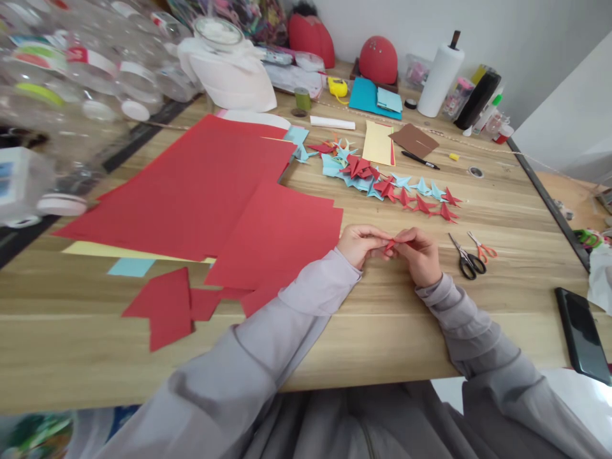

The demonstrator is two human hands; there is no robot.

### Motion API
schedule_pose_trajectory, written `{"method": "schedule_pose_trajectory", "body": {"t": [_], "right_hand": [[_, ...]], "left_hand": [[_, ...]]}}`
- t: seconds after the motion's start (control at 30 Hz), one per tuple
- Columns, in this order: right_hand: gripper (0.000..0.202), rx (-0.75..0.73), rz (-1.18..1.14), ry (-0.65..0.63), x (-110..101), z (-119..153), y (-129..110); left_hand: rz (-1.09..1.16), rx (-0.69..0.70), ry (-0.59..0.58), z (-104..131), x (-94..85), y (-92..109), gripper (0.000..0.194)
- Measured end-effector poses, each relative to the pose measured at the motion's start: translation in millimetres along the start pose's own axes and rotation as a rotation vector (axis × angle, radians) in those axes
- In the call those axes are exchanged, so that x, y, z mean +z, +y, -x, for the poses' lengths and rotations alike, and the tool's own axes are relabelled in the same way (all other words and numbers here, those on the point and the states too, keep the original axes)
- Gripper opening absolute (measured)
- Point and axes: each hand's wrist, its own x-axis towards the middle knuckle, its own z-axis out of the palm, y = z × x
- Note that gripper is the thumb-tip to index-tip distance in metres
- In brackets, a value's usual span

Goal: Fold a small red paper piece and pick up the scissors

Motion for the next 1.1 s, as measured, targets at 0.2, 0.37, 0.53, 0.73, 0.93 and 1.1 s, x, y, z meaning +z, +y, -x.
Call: {"method": "schedule_pose_trajectory", "body": {"t": [0.2,0.37,0.53,0.73,0.93,1.1], "right_hand": [[0.027,0.076,0.022,0.006,-0.5,-1.0,-2.3],[0.022,0.105,-0.023,-0.004,-3.6,0.0,3.3],[0.020,0.110,-0.059,-0.013,-4.2,0.1,5.2],[0.021,0.095,-0.067,-0.032,-1.6,0.6,5.0],[0.012,0.029,-0.042,-0.057,-0.1,2.9,1.8],[0.010,-0.080,-0.029,-0.035,-0.4,2.1,-0.8]], "left_hand": [[0.004,0.006,0.026,-0.4,0.6,-1.4,0.032],[0.021,-0.020,-0.008,-1.3,-1.1,-1.4,0.033],[-0.016,0.027,-0.040,0.0,-0.4,-3.8,0.036],[-0.031,0.017,0.014,0.1,0.1,-2.2,0.029],[0.022,-0.066,-0.018,-1.4,-1.7,1.5,0.017],[0.047,-0.083,-0.004,-1.4,-1.0,2.6,0.021]]}}
